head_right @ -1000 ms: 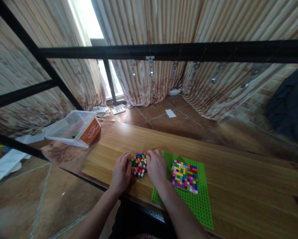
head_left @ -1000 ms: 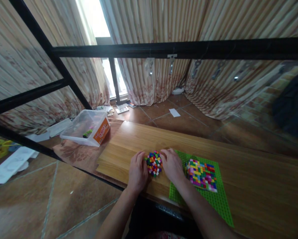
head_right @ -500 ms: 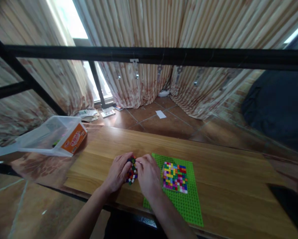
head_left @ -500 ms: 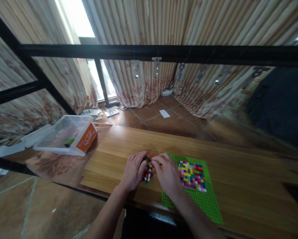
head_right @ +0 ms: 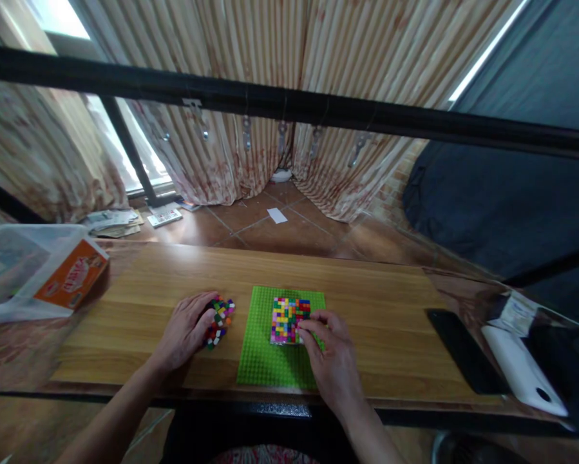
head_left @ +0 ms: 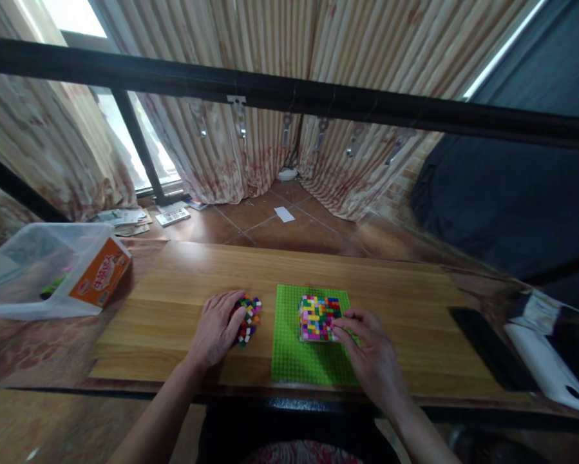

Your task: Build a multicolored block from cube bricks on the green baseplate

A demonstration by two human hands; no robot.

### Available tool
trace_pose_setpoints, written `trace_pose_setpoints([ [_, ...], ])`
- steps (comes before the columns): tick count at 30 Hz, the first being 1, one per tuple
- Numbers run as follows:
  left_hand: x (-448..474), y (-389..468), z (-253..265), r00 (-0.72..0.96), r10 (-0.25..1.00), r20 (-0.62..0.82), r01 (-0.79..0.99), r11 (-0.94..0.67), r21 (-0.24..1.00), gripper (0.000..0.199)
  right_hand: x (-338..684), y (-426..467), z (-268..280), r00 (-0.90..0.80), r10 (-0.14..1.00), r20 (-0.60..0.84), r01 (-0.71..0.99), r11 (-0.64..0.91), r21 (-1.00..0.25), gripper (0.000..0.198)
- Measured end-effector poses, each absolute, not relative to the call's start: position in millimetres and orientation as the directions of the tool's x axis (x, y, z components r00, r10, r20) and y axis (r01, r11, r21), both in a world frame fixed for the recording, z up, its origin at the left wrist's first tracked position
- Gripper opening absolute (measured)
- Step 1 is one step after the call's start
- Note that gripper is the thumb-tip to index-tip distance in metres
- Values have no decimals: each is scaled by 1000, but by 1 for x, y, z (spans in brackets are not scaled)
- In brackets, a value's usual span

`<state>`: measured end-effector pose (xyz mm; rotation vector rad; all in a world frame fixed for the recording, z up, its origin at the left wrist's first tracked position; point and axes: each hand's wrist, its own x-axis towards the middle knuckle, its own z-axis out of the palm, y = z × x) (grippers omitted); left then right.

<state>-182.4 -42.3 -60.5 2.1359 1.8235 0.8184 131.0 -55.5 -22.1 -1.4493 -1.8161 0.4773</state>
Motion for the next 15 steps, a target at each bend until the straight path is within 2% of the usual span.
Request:
trace_pose_setpoints([
  [9,-183,-41,-62,68,961,268,833,-203,515,42,122,-46,-24,-100,929,355,717,315,-621,19],
  [15,-183,-41,-62,70,961,269,832,-205,516,41,117,-43,-23,0,972,237,632,183,-753,16],
])
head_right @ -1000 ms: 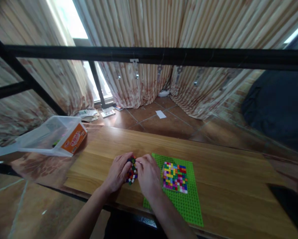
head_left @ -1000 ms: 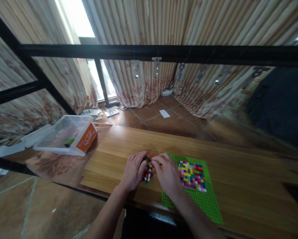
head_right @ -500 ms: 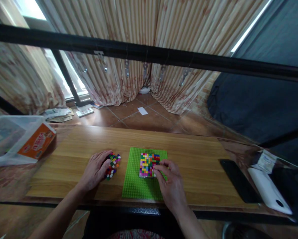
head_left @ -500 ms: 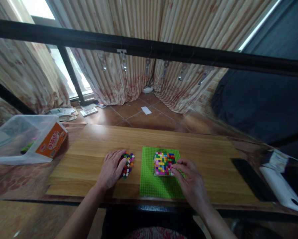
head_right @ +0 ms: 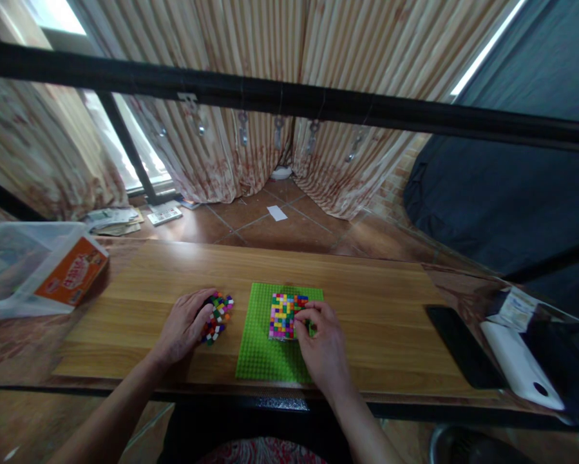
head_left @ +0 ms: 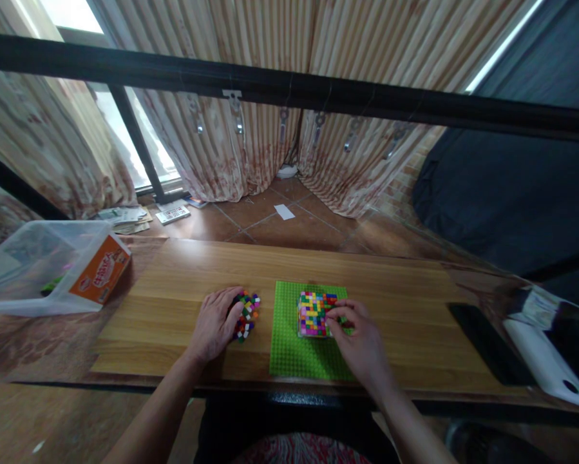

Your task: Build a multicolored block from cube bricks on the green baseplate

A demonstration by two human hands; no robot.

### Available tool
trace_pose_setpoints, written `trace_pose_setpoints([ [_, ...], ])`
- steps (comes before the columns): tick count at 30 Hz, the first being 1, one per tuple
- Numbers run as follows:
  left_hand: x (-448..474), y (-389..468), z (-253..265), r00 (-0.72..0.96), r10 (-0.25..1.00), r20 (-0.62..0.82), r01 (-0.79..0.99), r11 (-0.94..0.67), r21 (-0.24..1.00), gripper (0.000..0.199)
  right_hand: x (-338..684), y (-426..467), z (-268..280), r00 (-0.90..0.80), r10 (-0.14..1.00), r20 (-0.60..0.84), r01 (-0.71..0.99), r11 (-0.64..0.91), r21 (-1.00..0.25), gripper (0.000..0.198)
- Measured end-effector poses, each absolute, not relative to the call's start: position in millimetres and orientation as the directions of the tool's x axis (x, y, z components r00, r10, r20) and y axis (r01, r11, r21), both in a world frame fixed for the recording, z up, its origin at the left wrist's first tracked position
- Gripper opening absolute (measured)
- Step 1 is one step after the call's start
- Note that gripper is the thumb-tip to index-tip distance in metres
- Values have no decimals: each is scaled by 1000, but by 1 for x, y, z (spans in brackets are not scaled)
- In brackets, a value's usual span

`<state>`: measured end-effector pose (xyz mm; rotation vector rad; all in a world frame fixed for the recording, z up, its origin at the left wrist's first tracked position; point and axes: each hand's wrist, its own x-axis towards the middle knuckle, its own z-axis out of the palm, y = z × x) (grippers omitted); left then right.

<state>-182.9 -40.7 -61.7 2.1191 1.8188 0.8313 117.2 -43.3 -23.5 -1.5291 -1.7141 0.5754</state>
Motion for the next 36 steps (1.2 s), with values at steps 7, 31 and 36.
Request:
trace_pose_setpoints([
  [7,-183,-41,-62,65,961,270,828,-203,523,41,115,-40,-36,138,974,180,483,93,-871,14],
  [31,-182,-41,-61,69,954,290,828,-217,517,39,131,-53,-53,276,938,211,263,138,-955,23],
  [36,-181,-41,-58,51,959,279,819,-201,537,40,124,-77,-36,317,920,230,283,140,-949,20],
])
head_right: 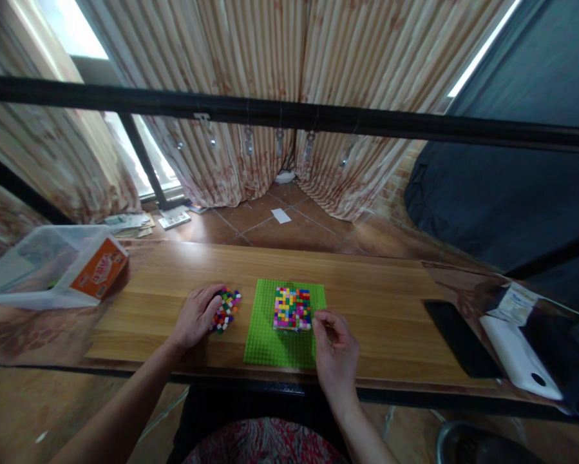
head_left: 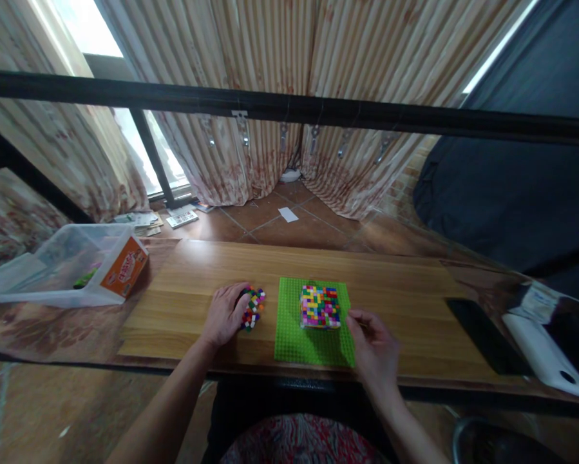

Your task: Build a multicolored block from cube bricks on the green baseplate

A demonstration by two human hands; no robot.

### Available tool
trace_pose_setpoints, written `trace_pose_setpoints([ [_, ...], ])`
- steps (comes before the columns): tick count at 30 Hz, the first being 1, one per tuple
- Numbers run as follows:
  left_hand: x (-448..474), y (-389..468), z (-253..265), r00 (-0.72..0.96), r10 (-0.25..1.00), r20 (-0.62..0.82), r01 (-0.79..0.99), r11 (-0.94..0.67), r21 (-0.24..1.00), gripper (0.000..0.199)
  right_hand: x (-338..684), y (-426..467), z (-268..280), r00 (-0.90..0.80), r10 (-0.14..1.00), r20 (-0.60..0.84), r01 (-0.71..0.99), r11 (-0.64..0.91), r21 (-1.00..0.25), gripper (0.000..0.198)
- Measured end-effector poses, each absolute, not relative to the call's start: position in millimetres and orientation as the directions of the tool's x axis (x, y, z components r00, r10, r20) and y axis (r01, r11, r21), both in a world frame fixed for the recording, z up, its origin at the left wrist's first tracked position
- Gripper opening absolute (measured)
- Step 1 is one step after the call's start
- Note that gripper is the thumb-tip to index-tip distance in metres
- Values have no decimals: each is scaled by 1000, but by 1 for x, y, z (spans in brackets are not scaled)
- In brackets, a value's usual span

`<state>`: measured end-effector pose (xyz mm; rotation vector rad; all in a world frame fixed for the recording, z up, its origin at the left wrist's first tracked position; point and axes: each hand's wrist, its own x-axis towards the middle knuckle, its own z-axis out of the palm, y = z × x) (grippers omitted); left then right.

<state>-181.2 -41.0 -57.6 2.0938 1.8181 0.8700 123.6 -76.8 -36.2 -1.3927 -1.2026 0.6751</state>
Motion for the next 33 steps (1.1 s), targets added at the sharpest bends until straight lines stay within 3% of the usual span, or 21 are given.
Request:
trace_pose_setpoints([
  [4,-180,-43,-57,19,962,274,809,-176,561,39,92,-94,-18,73,961,268,359,226,-906,17],
  [9,-179,-46,-56,-34,961,274,796,-140,589,40,43,-90,-20,-255,931,263,488,358,-796,23],
  [16,-179,-47,-57,-55,957,284,787,-134,602,39,-8,-50,-42,-292,935,202,714,353,-605,25],
  [22,-180,-46,-59,-50,957,285,783,-139,606,38,-25,-32,-49,-377,918,123,753,381,-536,20],
  [27,-181,-45,-58,-44,958,283,778,-145,611,40,-25,-33,-51,-394,908,143,731,404,-551,21],
  [33,-183,-43,-59,-46,962,268,764,-139,631,42,-2,-60,-45,-345,886,310,569,460,-682,22],
])
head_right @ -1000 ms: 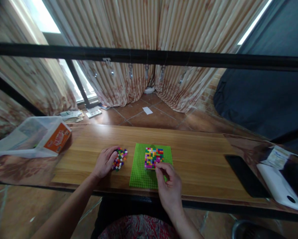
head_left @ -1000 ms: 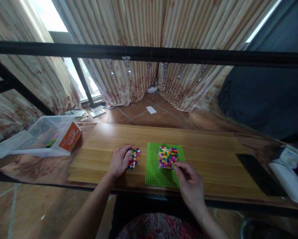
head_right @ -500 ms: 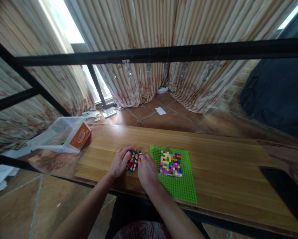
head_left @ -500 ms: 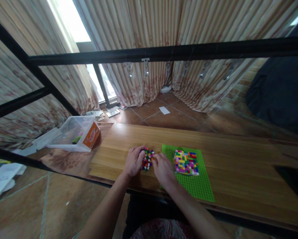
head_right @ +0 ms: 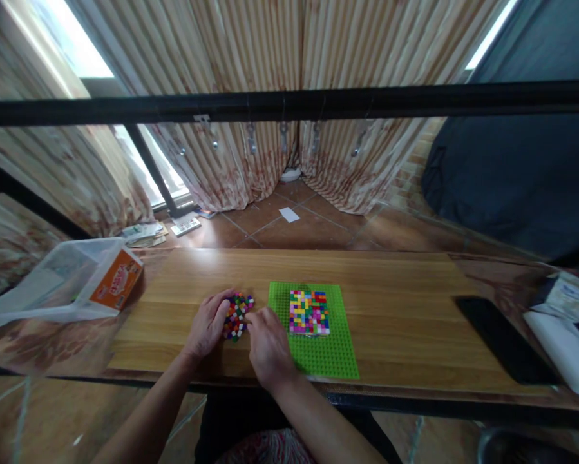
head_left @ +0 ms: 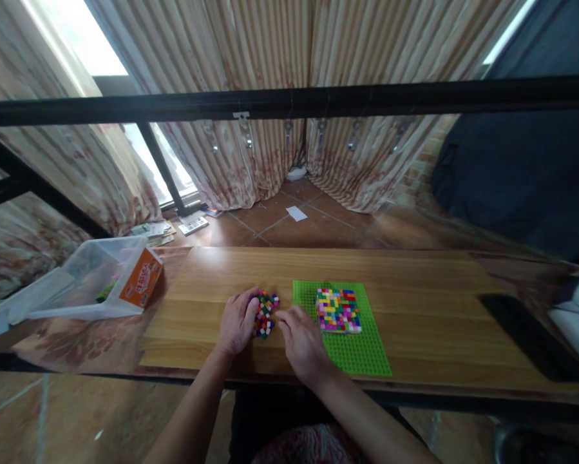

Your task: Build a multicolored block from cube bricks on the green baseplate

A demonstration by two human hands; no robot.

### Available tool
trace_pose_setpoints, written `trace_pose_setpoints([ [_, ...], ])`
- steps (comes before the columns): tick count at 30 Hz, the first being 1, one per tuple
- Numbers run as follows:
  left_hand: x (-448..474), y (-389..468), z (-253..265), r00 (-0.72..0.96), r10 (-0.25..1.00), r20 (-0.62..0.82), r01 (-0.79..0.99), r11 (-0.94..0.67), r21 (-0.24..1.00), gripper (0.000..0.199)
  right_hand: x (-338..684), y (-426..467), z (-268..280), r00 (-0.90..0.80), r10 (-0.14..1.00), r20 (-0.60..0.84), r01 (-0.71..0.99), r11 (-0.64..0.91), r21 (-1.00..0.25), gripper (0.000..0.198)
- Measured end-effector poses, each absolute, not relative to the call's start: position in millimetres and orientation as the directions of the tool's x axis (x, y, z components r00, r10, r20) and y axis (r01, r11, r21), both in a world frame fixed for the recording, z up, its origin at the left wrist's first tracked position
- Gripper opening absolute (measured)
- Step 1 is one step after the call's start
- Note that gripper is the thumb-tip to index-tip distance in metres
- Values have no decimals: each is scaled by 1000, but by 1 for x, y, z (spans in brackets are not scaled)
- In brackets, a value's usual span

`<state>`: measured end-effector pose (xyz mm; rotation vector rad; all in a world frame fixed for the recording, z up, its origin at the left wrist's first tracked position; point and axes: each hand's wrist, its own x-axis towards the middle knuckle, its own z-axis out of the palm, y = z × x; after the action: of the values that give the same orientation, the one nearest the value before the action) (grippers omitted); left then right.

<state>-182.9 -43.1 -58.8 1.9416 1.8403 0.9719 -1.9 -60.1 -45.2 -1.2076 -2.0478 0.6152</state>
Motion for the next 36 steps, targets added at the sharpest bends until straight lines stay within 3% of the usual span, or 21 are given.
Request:
trace_pose_setpoints([
  [8,-184,-42,-60,-47,968,248,763,-126,635,46,62,-94,-34,-204,907,368,483,420,-768,16],
  [14,-185,-42,-61,-55,973,226,756,-107,646,47,104,-72,-26,-72,882,466,567,421,-708,14],
  [24,-184,-43,-58,-54,974,219,750,-106,653,46,108,-52,-36,-21,866,499,693,373,-618,14],
  [36,-183,-42,-58,-60,970,235,765,-106,635,45,100,-51,-40,195,924,329,509,191,-840,15],
])
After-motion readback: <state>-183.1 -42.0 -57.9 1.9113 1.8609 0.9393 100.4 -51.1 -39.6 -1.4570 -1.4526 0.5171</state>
